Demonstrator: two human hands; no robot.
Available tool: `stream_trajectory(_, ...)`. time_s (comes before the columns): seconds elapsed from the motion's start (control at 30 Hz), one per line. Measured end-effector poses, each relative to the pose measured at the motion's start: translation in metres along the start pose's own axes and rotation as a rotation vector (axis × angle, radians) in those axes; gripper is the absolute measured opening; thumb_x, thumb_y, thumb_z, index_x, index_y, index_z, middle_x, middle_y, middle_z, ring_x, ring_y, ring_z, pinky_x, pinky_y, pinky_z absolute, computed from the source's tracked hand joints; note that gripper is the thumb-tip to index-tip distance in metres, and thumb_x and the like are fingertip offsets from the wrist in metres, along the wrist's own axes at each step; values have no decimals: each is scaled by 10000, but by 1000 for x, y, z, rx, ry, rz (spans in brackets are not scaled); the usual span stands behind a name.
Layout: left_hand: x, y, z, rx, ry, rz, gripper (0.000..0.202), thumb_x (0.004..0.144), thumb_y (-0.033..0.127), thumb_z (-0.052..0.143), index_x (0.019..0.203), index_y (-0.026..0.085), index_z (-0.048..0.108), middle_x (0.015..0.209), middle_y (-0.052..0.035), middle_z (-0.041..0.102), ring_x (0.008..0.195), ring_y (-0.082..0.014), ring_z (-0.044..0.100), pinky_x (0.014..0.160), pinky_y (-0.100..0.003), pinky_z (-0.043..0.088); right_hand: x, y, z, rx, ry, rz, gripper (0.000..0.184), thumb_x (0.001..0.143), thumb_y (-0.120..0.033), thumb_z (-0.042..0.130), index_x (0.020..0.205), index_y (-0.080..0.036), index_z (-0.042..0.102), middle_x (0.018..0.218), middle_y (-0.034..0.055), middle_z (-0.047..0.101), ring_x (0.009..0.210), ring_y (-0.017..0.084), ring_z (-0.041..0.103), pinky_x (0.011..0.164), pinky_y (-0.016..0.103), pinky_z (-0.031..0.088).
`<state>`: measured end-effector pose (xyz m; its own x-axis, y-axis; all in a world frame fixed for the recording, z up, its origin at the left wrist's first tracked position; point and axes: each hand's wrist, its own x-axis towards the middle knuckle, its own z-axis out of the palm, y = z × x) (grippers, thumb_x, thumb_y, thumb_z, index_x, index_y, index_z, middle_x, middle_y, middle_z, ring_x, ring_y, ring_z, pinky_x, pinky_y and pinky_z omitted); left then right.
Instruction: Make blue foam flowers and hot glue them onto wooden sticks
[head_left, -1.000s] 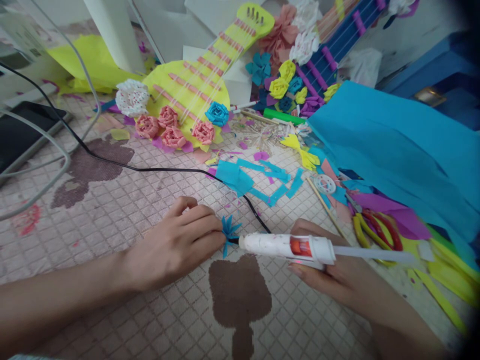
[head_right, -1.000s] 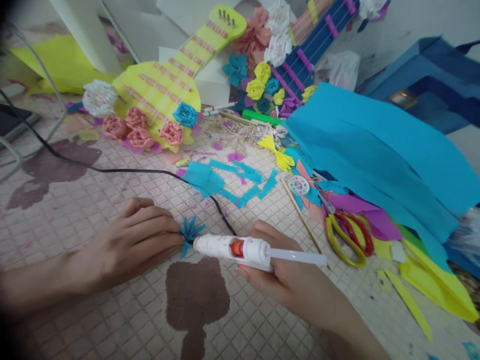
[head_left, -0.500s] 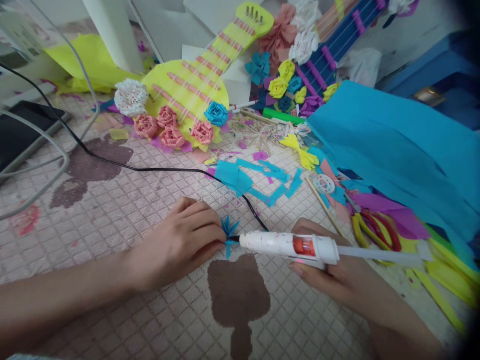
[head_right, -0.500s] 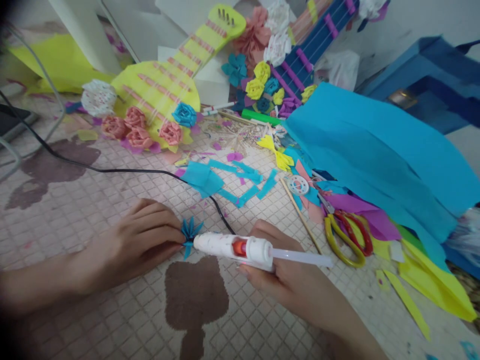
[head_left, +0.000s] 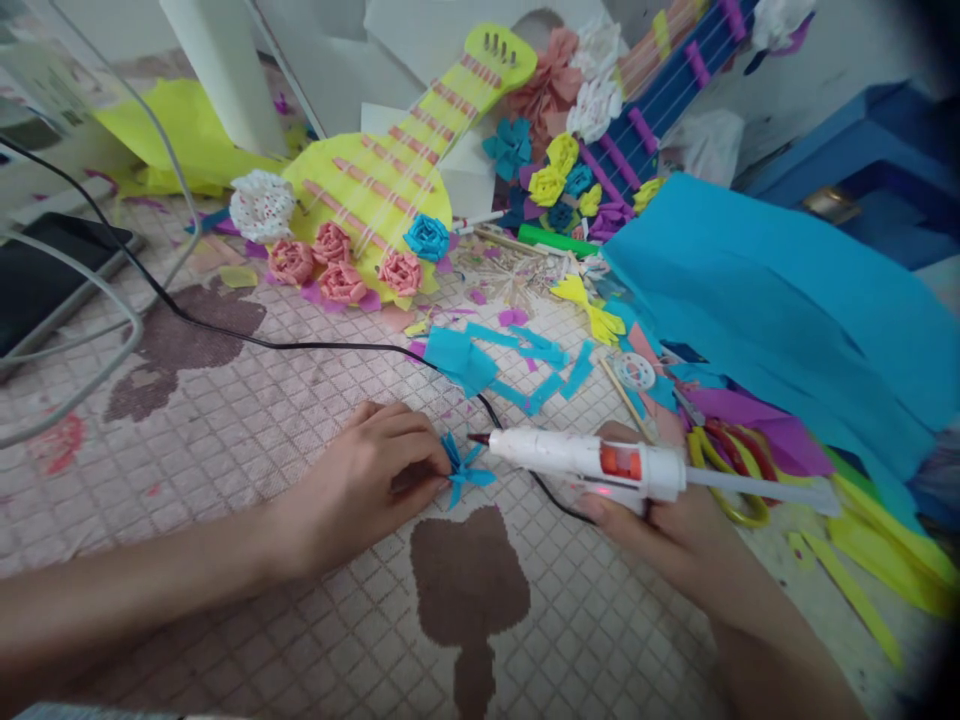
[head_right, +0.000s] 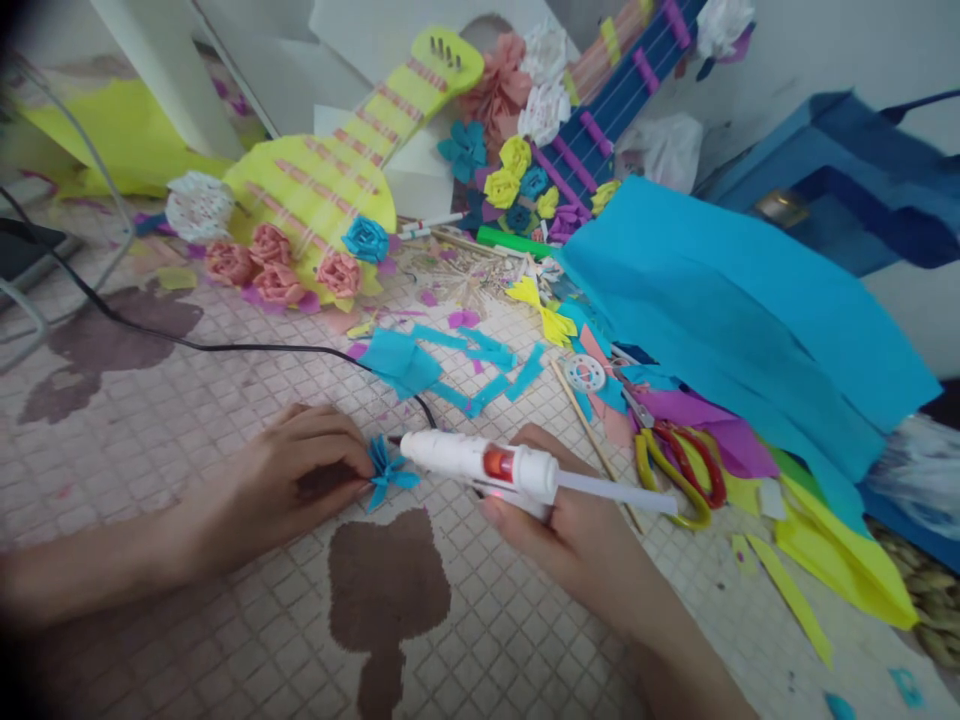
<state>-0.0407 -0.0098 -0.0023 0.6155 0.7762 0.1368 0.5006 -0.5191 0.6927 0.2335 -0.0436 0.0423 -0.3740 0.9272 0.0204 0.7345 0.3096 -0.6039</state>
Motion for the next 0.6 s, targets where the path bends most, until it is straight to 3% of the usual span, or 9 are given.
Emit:
stream_trajectory(0.13, 2, 2, 1, 4, 4, -6, 85, 829, 141, 571, 784, 204, 606, 821, 20, 621, 818, -157, 544, 788, -333, 338, 12, 10, -1, -172, 285, 89, 167, 850, -398, 555, 889, -237, 578, 797, 33, 618, 768, 225, 599, 657, 340, 469)
stream_trajectory(0.27, 1, 0, 3, 8, -6, -25, 97, 815, 130, 577, 785, 216, 609, 816, 28, 622, 805, -156, 545, 784, -337, 329, 49, 25, -1, -232, 465, 119, 273, 835, -433, 557, 990, -218, 623, 951, 85, 664, 946, 283, 608, 829, 430, 464)
stream_trajectory(0.43, 1, 0, 3, 24, -13, -32, 88, 813, 141, 586, 781, 220, 609, 810, 32, 624, 822, -159, 553, 789, -335, 326, 95, 46, 6, -222, 521, 86, 336, 863, -430, 507, 1004, -160, 650, 987, 141, 677, 920, 301, 631, 804, 428, 478)
stream_trajectory(0.6, 1, 1, 3, 45, -9, -28, 81, 810, 140, 586, 785, 211, 616, 830, 25, 631, 826, -163, 557, 805, -344, 334, 101, 63, 14, -245, 459, 70, 378, 857, -452, 495, 1060, -156, 612, 1024, 161, 665, 1004, 322, 594, 847, 445, 460)
